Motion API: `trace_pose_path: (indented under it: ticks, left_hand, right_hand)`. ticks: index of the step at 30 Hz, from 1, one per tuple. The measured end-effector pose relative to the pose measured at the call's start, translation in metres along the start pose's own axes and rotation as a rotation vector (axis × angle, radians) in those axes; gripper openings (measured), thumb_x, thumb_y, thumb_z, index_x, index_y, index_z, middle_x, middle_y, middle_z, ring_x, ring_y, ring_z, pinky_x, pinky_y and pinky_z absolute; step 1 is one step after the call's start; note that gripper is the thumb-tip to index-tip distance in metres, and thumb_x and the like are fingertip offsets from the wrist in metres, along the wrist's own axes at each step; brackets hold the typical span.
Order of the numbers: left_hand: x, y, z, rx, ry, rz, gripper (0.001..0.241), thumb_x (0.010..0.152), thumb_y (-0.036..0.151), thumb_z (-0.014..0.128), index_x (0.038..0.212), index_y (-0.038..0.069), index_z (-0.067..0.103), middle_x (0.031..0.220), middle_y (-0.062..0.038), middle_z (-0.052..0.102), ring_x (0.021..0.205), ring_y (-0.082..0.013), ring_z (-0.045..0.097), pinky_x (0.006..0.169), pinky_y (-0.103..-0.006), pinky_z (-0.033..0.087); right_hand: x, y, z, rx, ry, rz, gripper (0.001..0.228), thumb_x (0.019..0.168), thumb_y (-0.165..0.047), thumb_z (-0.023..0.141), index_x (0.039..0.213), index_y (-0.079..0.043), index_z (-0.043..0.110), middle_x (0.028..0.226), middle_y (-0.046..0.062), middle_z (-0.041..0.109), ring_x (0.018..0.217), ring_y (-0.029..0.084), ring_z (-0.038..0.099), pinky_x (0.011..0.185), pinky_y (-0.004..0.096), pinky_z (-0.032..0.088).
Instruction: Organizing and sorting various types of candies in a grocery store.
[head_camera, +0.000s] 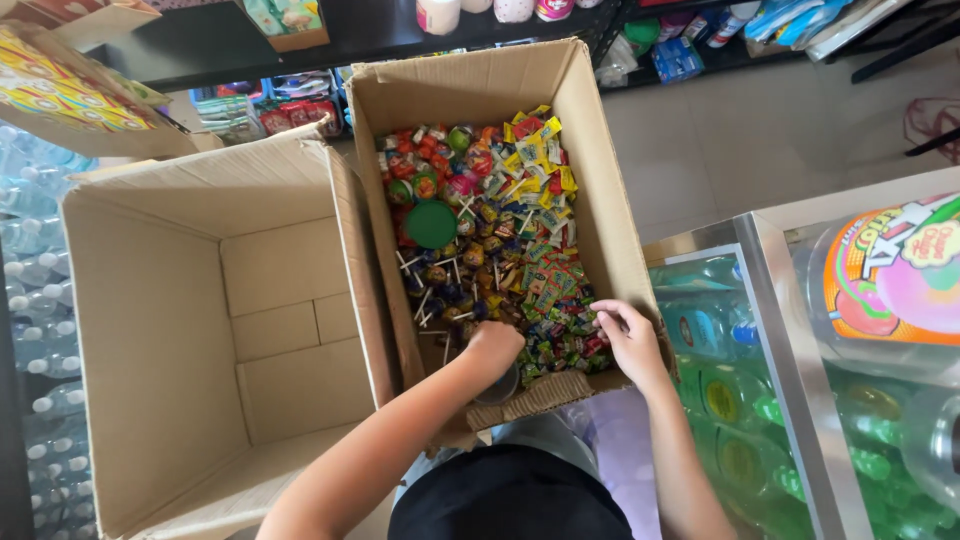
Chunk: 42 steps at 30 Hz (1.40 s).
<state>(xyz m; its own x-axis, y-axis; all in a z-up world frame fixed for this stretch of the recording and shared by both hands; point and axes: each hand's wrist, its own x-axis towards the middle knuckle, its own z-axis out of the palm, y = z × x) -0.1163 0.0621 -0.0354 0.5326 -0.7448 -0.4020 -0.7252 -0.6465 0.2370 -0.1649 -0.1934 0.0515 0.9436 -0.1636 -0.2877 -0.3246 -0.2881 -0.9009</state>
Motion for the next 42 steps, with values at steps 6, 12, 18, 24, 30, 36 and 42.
trace_pose_path:
  ticks: [6,12,18,24,30,36,42]
  left_hand:
    - [-0.006,-0.025,0.032,0.098,-0.140,-0.095,0.014,0.086,0.009,0.067,0.089,0.010,0.081,0.091,-0.012,0.079,0.084,-0.0305,0.078,0.063,-0.0450,0.062]
    - [-0.048,-0.048,0.008,-0.072,-0.303,-0.135,0.020,0.082,0.007,0.069,0.098,0.009,0.081,0.104,-0.015,0.076,0.098,-0.0347,0.074,0.080,-0.0455,0.060]
    - [-0.052,-0.061,-0.034,-0.334,-0.236,-0.069,0.054,0.073,0.002,0.071,0.125,0.015,0.068,0.123,-0.016,0.067,0.111,-0.0368,0.066,0.088,-0.0464,0.057]
    - [-0.030,-0.059,-0.120,-0.373,0.135,-0.166,0.045,0.082,0.016,0.070,0.126,0.010,0.062,0.116,-0.017,0.066,0.104,-0.0380,0.069,0.085,-0.0486,0.057]
    - [0.034,-0.050,-0.126,-0.504,0.101,-0.204,0.051,0.088,0.025,0.069,0.135,0.012,0.054,0.124,-0.020,0.061,0.109,-0.0401,0.065,0.089,-0.0499,0.054]
    - [0.088,-0.037,-0.045,-0.412,-0.088,-0.262,0.055,0.084,0.011,0.066,0.137,0.018,0.054,0.124,-0.017,0.062,0.117,-0.0377,0.061,0.087,-0.0535,0.055]
    - [0.109,-0.035,0.014,-0.492,0.160,-0.422,0.030,0.090,0.010,0.065,0.120,0.014,0.065,0.122,-0.019,0.067,0.106,-0.0396,0.070,0.086,-0.0515,0.058]
  right_hand:
    - [0.024,0.008,0.006,-0.012,-0.049,-0.043,0.022,0.101,-0.011,0.059,0.119,-0.004,0.069,0.101,0.003,0.074,0.088,0.010,0.070,0.081,0.026,0.058]
    - [0.045,0.028,0.031,-0.381,-0.158,-0.081,0.029,0.095,-0.009,0.067,0.123,-0.002,0.067,0.115,0.016,0.073,0.104,0.024,0.070,0.091,0.037,0.054]
    - [0.040,0.043,0.058,-0.525,-0.582,-0.118,0.037,0.091,-0.015,0.063,0.127,-0.009,0.070,0.126,0.016,0.072,0.117,0.030,0.069,0.103,0.039,0.054]
    - [-0.012,0.052,0.096,-0.525,-1.009,-0.062,0.050,0.103,-0.041,0.055,0.140,-0.009,0.057,0.142,0.020,0.056,0.127,0.038,0.055,0.106,0.045,0.044]
    - [-0.018,0.035,0.106,-0.706,-0.894,0.098,0.052,0.094,-0.042,0.065,0.132,-0.007,0.059,0.133,0.022,0.059,0.119,0.041,0.060,0.101,0.046,0.050]
    - [0.001,0.056,0.079,-0.624,-0.788,0.000,0.047,0.088,-0.028,0.072,0.128,-0.006,0.061,0.119,0.022,0.066,0.109,0.040,0.065,0.093,0.047,0.053]
    - [0.049,0.075,0.057,-0.601,-0.362,-0.071,0.025,0.092,-0.014,0.069,0.115,-0.004,0.066,0.112,0.022,0.068,0.104,0.042,0.066,0.089,0.049,0.055]
